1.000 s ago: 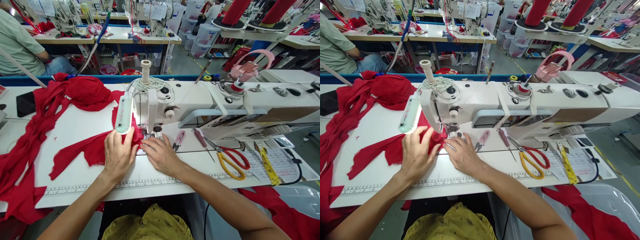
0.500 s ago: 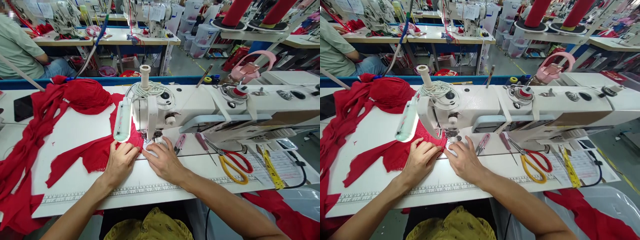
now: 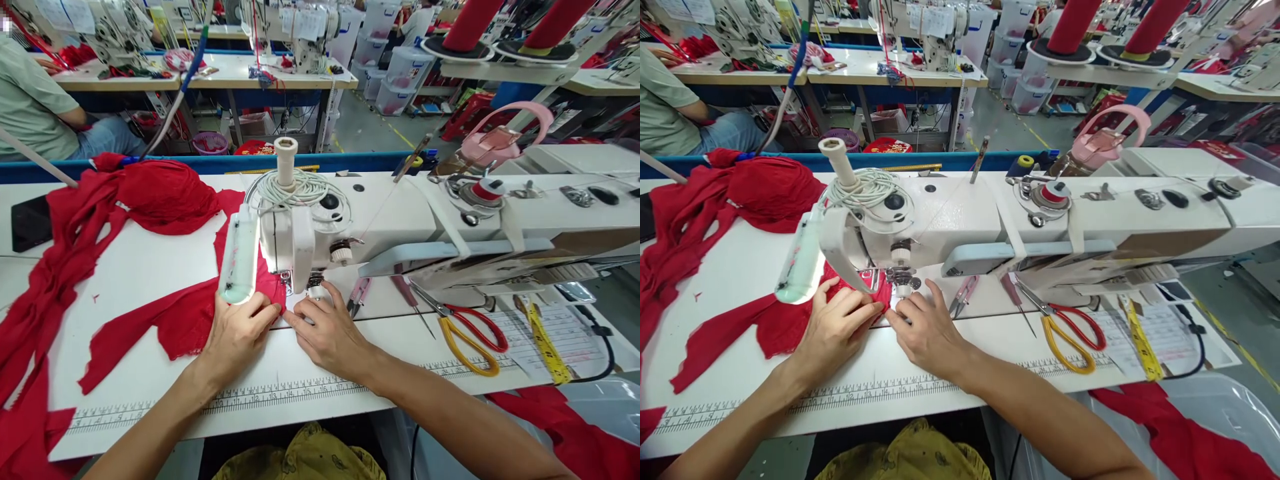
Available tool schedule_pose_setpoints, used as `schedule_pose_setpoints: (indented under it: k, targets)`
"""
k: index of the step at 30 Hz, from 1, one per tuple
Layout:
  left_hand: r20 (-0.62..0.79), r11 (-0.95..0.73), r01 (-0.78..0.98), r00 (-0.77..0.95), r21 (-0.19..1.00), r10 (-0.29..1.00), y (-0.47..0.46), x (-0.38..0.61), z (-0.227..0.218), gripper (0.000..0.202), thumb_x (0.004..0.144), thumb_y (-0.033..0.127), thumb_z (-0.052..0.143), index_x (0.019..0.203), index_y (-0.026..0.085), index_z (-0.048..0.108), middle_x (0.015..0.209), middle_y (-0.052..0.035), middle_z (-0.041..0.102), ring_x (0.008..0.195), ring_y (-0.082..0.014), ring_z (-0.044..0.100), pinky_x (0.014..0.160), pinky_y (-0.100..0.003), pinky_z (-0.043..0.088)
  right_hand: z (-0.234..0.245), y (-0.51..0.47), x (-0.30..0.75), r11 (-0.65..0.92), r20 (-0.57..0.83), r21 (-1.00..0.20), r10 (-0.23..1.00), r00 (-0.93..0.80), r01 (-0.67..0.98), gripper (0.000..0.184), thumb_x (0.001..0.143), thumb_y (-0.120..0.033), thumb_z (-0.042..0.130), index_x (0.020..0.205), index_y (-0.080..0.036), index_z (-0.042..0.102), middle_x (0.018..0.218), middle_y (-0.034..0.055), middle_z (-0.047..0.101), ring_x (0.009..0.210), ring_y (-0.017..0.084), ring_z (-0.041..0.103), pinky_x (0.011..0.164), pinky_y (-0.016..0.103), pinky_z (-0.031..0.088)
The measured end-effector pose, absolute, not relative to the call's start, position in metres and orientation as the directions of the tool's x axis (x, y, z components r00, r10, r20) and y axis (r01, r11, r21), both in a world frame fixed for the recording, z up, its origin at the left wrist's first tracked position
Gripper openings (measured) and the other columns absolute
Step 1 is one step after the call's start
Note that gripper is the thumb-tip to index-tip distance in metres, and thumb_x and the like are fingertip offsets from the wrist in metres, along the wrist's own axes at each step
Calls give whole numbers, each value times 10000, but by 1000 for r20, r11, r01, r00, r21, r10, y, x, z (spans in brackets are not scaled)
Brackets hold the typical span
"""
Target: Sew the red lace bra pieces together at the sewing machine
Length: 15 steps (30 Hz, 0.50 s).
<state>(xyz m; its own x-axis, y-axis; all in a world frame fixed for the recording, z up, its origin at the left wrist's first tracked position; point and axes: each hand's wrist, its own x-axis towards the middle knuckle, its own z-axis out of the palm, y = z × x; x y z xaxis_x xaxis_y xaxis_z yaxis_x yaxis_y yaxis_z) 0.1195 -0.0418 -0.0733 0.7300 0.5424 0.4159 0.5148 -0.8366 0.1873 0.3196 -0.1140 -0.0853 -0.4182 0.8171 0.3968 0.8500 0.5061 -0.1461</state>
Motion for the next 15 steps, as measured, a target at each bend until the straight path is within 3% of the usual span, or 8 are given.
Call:
schedule_pose_setpoints:
  k: [4, 6, 9, 12, 15]
  targets:
    - [423, -808, 529, 689, 261, 588, -40, 116, -77, 135, 964, 132, 539, 1011, 206, 641, 879, -5, 697, 810, -169, 624, 1004, -486, 380, -86, -114, 320, 514, 405, -154, 812, -420, 844, 298, 910, -91, 508, 1172, -153, 635, 961, 49, 637, 875, 190, 514, 1118, 498, 215]
    - [532, -772, 609, 598, 184, 599, -42, 113, -79, 180, 935, 100, 569, 1070, 198, 636, 954, -55, 698, 880, -204, 631, 944, -469, 438, -86, -114, 321, 515, 413, -156, 809, -418, 843, 309, 906, -86, 510, 1180, -158, 634, 952, 48, 634, 874, 192, 513, 1112, 502, 220]
    - [669, -779, 625, 559, 48, 490, -52, 110, -81, 341, 867, 28, 623, 1185, 150, 605, 1018, -118, 686, 942, -236, 626, 843, -400, 517, -86, -113, 321, 514, 418, -163, 809, -413, 842, 320, 907, -91, 511, 1196, -164, 628, 945, 48, 636, 884, 199, 514, 1106, 502, 228]
    - [574, -899, 438, 729, 30, 374, -64, 112, -81, 417, 886, -8, 556, 1295, 69, 531, 1108, -155, 686, 1048, -235, 632, 899, -352, 544, -85, -113, 321, 509, 403, -166, 817, -413, 845, 270, 910, -108, 518, 1142, -168, 644, 957, 53, 645, 892, 203, 517, 1100, 497, 246]
    - [478, -902, 432, 794, -6, 377, -67, 112, -82, 336, 951, 81, 499, 1282, 55, 550, 1161, -166, 687, 1089, -261, 636, 920, -381, 540, -84, -113, 320, 506, 395, -153, 819, -417, 849, 251, 914, -116, 523, 1124, -172, 648, 943, 50, 648, 881, 204, 520, 1096, 502, 252]
